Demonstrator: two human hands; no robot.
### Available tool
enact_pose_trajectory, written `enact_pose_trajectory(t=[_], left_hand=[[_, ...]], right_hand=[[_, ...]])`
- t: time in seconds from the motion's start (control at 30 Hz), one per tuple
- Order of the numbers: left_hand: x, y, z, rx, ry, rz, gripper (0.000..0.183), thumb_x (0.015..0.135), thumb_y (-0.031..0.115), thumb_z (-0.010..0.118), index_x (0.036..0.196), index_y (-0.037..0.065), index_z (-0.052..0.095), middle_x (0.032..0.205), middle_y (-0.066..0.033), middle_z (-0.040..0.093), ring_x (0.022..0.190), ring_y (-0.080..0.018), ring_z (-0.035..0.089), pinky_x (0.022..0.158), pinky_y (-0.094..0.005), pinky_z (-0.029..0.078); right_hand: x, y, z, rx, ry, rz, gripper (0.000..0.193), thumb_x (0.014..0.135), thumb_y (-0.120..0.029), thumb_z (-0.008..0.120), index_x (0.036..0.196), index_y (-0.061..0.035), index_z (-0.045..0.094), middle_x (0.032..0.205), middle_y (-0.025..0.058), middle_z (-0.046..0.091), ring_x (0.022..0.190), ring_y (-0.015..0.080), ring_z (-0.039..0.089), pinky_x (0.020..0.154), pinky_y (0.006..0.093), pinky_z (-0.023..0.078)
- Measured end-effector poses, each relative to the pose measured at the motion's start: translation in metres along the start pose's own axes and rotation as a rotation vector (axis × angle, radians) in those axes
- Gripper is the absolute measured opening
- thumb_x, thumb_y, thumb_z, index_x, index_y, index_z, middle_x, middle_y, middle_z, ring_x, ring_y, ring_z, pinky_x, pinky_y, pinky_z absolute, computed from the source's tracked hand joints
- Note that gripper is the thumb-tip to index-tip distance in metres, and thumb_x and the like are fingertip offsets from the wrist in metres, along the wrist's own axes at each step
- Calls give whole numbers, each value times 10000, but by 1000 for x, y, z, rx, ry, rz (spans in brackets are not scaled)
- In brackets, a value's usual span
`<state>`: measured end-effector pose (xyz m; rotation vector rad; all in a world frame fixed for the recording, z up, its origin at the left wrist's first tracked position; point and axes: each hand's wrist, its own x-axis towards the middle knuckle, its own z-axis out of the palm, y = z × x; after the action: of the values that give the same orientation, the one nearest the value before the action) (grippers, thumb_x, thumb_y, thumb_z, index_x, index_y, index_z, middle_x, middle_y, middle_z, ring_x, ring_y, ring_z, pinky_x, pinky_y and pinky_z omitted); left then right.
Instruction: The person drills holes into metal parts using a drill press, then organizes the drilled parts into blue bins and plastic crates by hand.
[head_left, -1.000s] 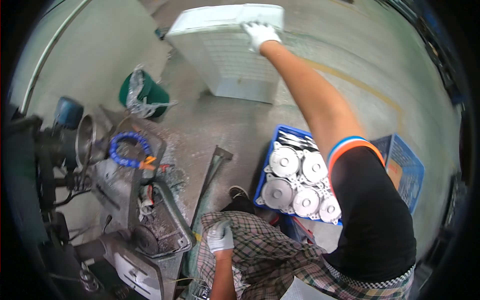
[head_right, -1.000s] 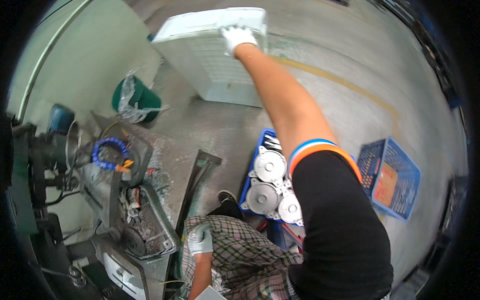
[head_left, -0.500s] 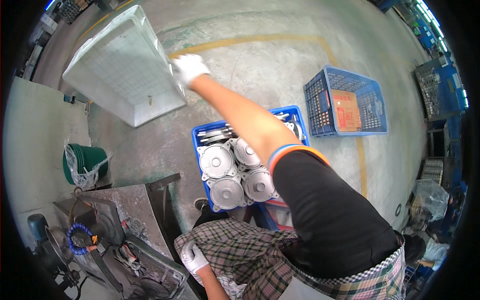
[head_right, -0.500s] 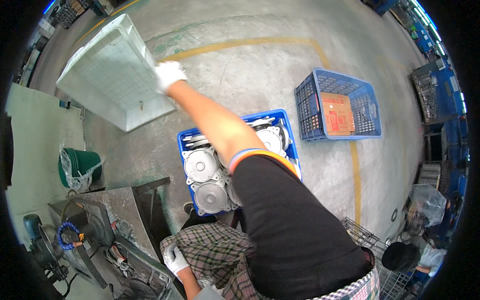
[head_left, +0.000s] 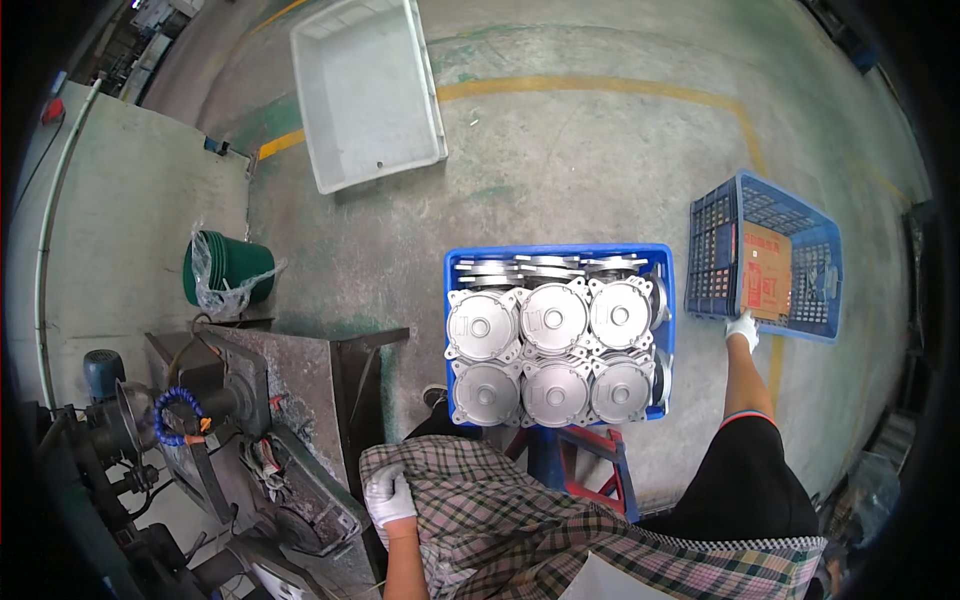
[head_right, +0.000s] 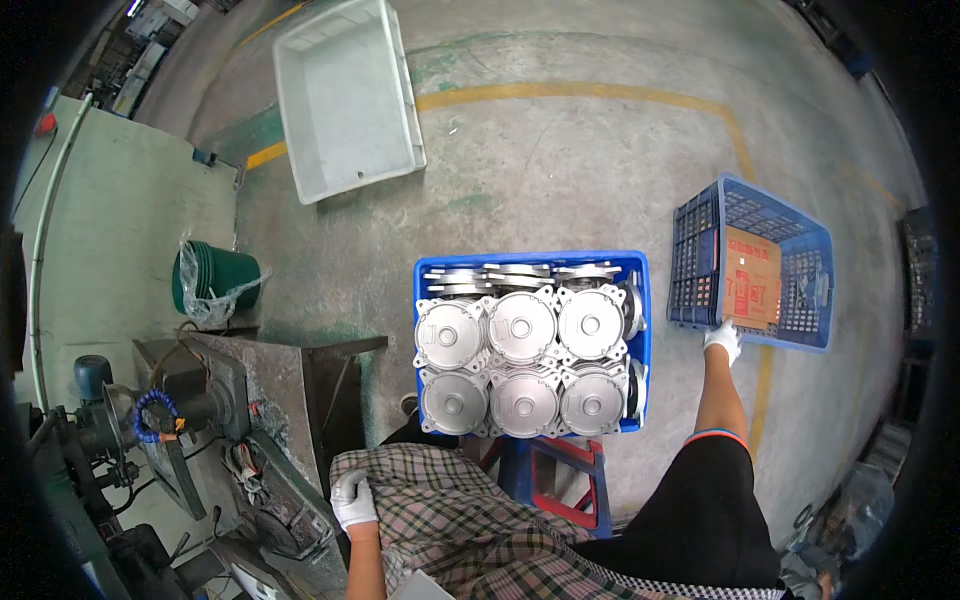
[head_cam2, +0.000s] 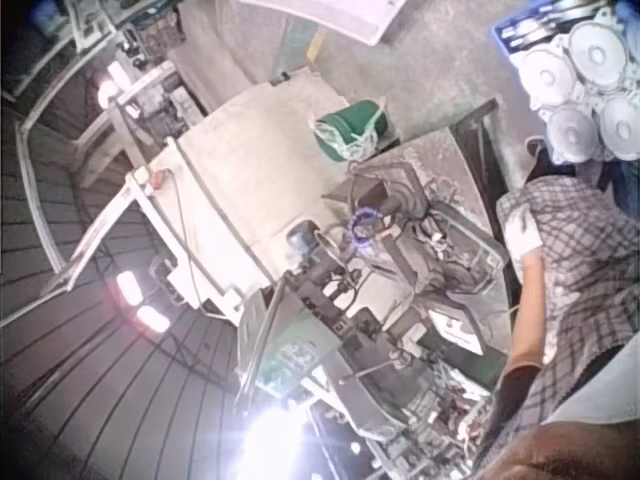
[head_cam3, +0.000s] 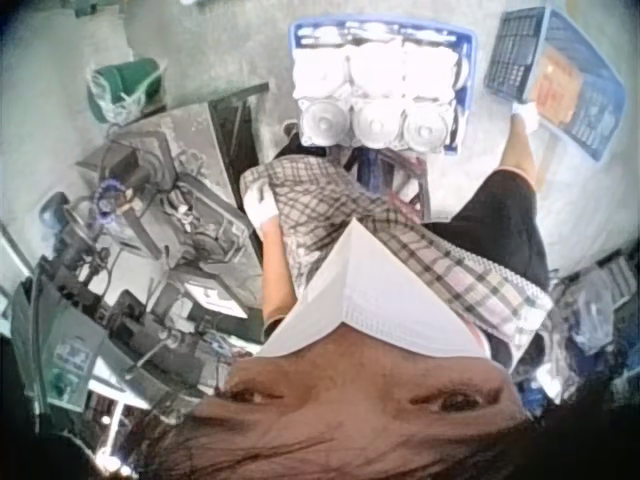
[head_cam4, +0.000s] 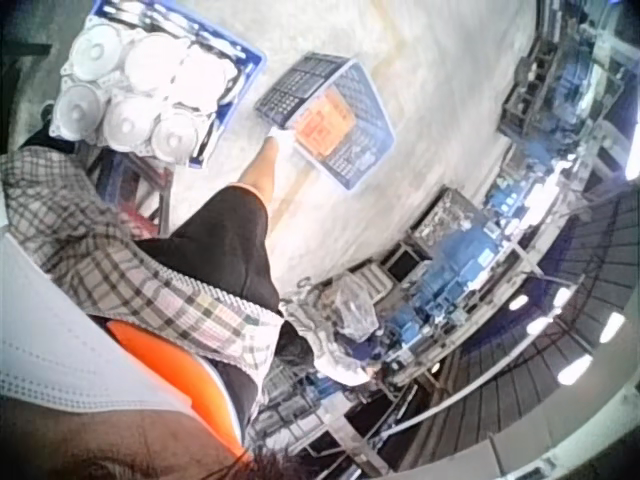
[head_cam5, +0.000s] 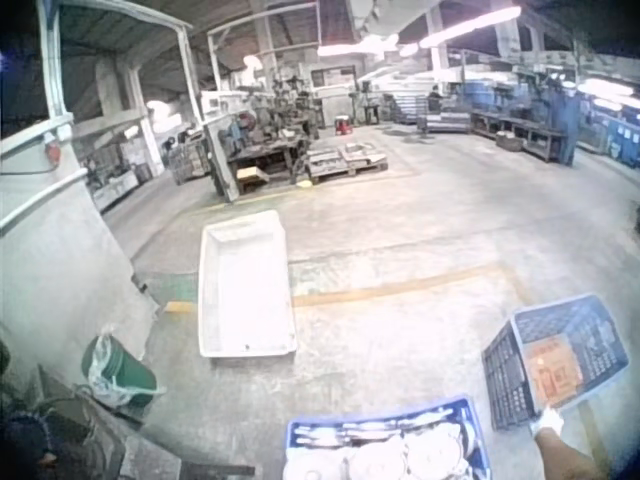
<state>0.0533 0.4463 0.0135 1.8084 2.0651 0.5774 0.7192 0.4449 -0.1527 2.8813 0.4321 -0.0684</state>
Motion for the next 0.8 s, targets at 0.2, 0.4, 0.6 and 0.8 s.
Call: enact_pose_trajectory(t=[0.2,0.4,0.6,0.8], left_hand=[[5,17,3,95,-19,29,137,661,-36,577,759,53,611,786,-112,604,764,-263,579,734,-349,453],[-3,7,3,120,-31,-1,114,665,-20,567,745,47,612,771,-116,604,752,-264,581,740,-341,454],[1,10,2,150,-39,-7,118,664,-4,571,750,58,623,790,-114,610,764,-262,582,731,-338,456],[7,26,3,264,5,136,119,640,13,594,740,71,622,780,-114,604,776,-290,570,736,-380,447]], right_hand=[[15,-4,13,-11,-263,-60,546,712,-308,624,1190,-114,444,1211,82,500,1185,253,404,981,380,318],[42,-9,25,104,-320,24,409,707,-209,593,1098,-123,508,1127,106,563,1061,242,528,985,380,296],[64,-6,38,27,-255,-41,285,718,-219,521,966,-92,579,1007,160,604,991,320,555,857,388,418],[99,16,-50,228,-106,-100,311,719,-259,504,966,-85,577,972,192,596,933,373,558,813,411,436]])
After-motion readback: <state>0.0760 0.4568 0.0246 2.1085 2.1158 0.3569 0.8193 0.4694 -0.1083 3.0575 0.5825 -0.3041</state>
